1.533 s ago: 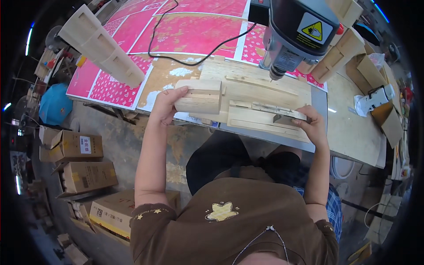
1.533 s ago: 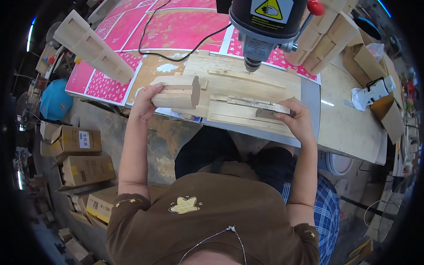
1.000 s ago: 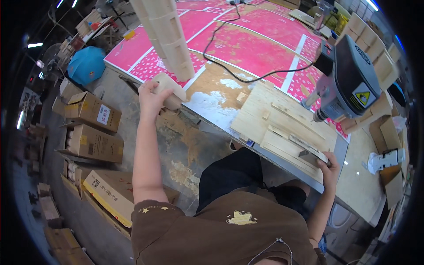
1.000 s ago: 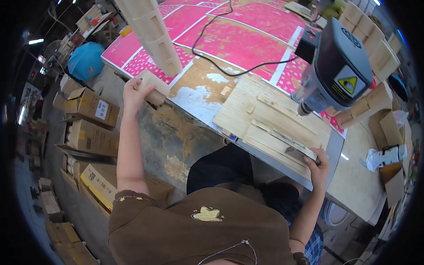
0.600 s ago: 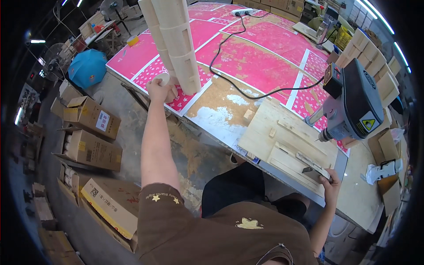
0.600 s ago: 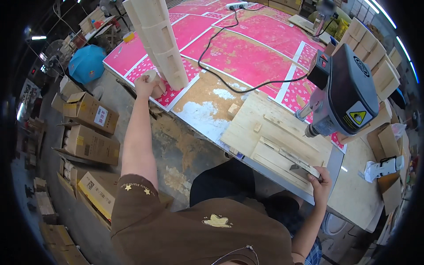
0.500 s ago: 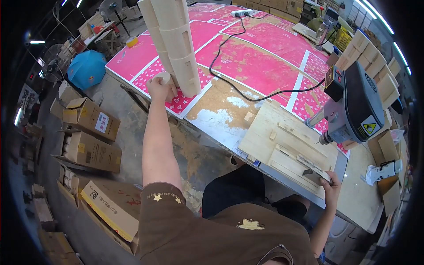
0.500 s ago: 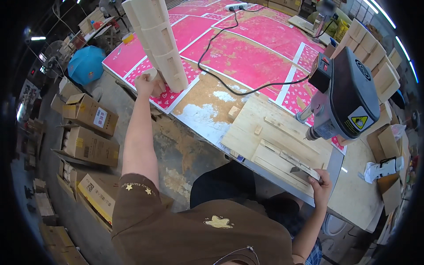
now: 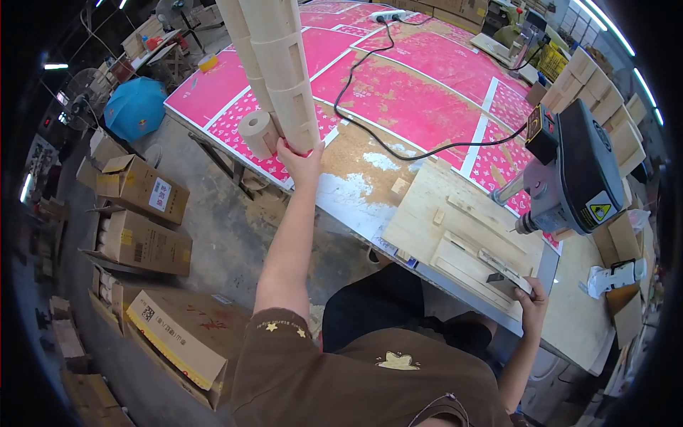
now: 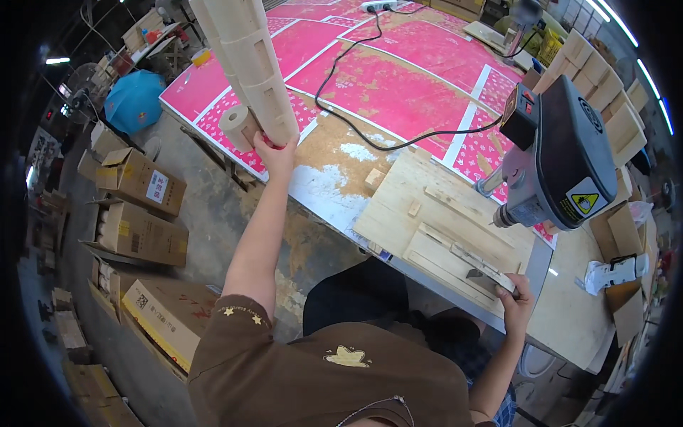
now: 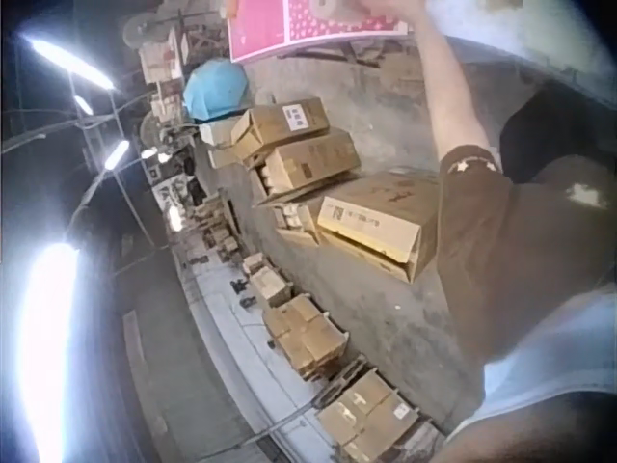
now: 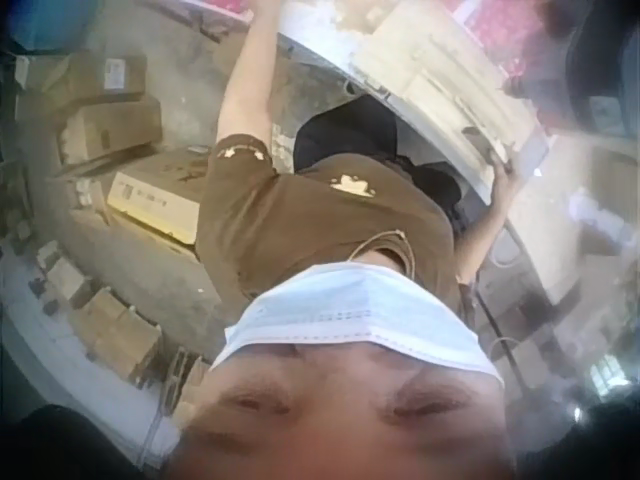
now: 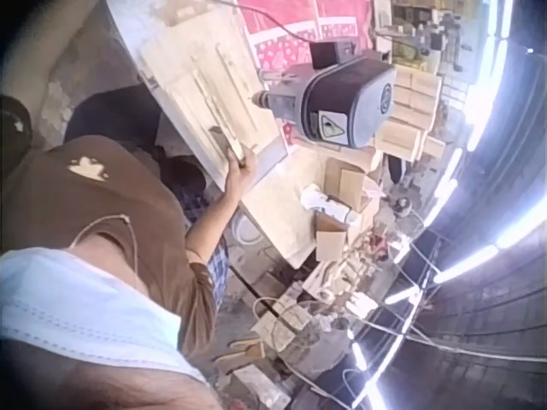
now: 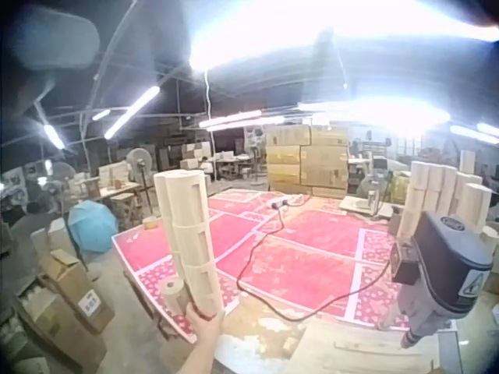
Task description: The recorder uses a drill press to create holes in wooden blocks in a furniture manufacturing environment.
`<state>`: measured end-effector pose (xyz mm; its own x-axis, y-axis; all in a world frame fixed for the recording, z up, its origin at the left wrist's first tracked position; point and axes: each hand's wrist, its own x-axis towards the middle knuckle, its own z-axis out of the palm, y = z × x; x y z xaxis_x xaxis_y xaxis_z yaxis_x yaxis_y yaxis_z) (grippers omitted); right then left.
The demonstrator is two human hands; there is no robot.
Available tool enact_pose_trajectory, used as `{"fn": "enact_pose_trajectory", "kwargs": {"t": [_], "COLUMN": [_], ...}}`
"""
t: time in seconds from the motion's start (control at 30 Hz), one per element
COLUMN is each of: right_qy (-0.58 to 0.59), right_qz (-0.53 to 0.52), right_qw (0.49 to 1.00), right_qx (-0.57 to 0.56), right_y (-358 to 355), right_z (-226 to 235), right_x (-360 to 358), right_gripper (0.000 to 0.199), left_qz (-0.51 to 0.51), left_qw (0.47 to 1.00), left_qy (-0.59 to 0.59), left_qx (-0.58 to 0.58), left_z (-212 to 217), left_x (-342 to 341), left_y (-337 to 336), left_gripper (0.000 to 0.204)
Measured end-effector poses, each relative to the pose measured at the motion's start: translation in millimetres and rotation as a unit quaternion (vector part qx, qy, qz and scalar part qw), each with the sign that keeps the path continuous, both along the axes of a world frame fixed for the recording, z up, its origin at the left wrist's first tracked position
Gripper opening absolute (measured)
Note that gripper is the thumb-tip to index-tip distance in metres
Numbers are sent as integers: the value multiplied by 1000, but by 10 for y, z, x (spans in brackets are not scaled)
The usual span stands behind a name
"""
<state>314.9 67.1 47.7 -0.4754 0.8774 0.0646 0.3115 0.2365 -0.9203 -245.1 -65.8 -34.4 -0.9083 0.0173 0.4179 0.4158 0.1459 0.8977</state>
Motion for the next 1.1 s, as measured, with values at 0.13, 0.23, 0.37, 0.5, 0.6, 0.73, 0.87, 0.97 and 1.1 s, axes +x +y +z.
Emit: {"fn": "enact_pose_trajectory", "kwargs": {"t": [0.13,0.23,0.37,0.5,0.6,0.73,0.87,0.97,1.1], "right_qy": [-4,0,0,-11,-11,-9,-41,-2,-23], "right_qz": [-22,-26,-17,-14,-26,-15,-18,-31,-40], "right_qw": [1000,1000,1000,1000,1000,1000,999,999,999], "right_qx": [-8,-10,-6,2,5,15,19,5,3], "right_y": [-71,-101,-35,-76,-94,-88,-76,-114,-125], "right_z": [24,31,-49,38,45,65,46,75,80], "right_x": [-42,-26,80,-3,-38,-30,6,-39,-25], "right_gripper": [24,24,25,25,25,25,25,25,25], "left_qz": [87,109,111,113,126,131,155,155,137], "left_qw": [991,984,986,985,985,981,971,974,977], "left_qy": [-53,-88,-78,-88,-82,-107,-143,-125,-115], "left_qx": [-87,-112,-94,-95,-87,-94,-112,-107,-113], "left_z": [201,285,326,301,259,250,304,262,248], "left_x": [-42,-71,-52,-167,-284,-388,-485,-604,-724], "left_y": [194,270,361,474,566,650,721,762,810], "left_gripper": [90,82,76,75,76,79,80,80,79]}}
